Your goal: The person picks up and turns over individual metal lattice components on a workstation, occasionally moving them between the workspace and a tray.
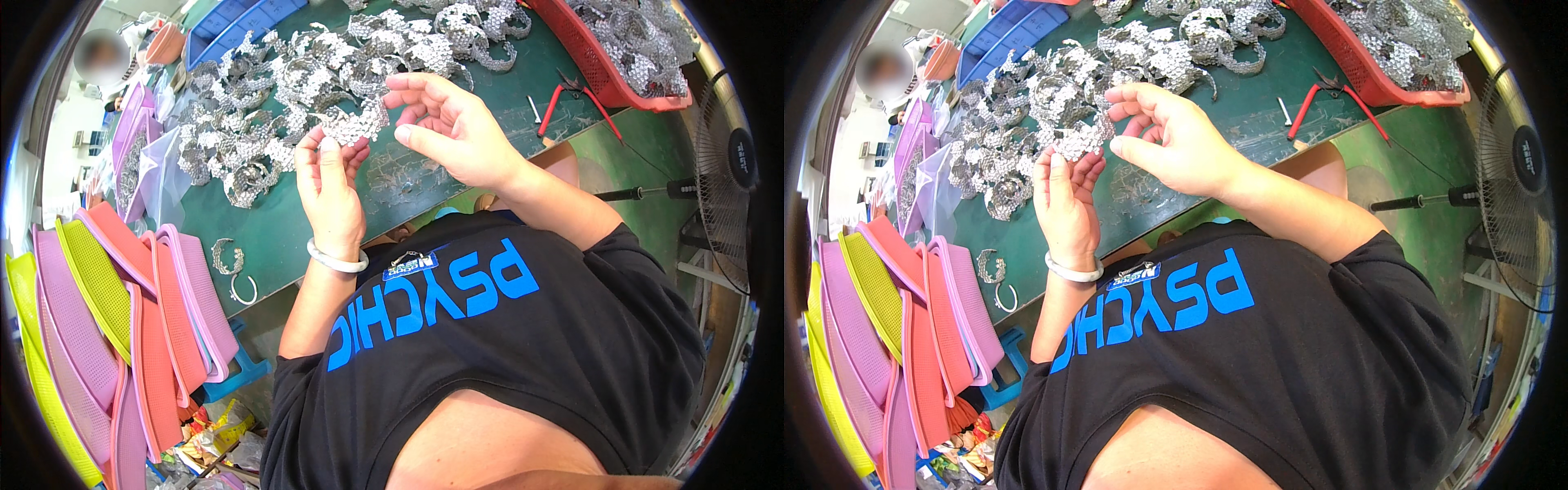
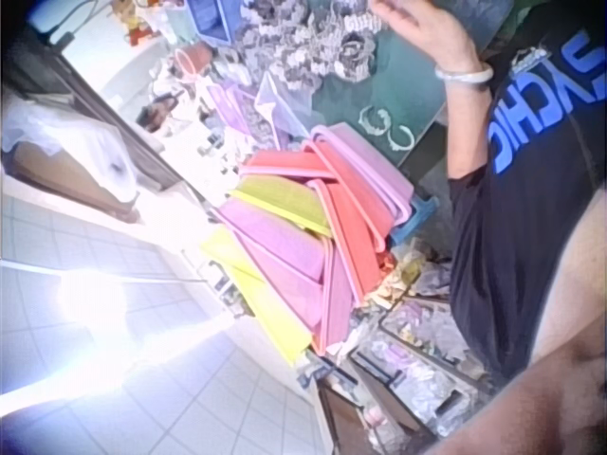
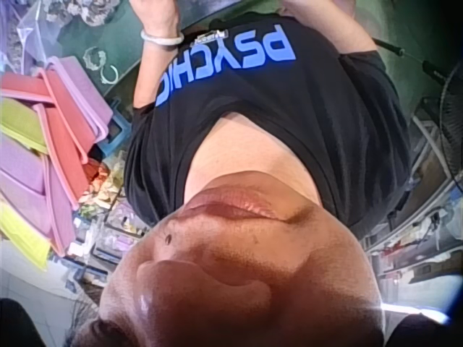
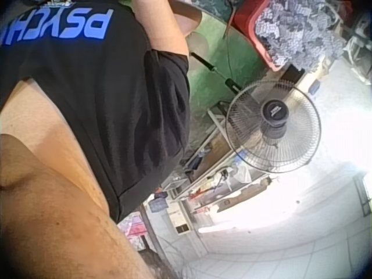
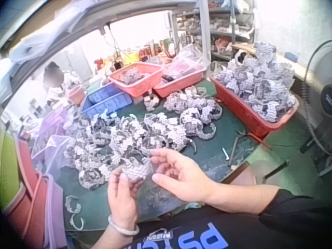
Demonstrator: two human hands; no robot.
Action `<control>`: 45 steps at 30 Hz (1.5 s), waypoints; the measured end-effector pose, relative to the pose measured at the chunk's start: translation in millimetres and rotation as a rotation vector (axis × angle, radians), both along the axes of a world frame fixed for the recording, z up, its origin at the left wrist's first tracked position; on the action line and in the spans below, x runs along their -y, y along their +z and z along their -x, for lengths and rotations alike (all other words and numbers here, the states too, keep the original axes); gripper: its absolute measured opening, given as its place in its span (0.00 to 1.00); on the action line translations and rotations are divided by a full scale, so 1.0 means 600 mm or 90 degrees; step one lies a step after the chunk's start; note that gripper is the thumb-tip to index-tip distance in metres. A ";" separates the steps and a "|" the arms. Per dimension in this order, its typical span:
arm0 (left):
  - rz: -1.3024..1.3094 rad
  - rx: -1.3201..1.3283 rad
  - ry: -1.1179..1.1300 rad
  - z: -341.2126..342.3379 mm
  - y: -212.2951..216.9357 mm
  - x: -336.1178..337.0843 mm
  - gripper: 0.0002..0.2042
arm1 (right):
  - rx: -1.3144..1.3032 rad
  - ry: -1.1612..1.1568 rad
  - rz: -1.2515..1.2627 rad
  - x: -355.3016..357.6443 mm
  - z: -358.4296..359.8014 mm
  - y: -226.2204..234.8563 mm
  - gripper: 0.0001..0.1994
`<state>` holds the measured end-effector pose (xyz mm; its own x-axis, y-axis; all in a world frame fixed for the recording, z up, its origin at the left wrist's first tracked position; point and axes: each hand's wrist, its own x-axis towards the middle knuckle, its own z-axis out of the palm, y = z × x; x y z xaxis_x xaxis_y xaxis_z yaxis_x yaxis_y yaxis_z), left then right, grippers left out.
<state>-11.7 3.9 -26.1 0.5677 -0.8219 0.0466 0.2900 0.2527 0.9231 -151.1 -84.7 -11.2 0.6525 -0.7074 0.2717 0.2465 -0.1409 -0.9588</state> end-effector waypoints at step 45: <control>0.073 -0.050 -0.044 -0.013 -0.006 -0.007 0.14 | -0.009 0.116 0.124 -0.030 0.012 0.013 0.16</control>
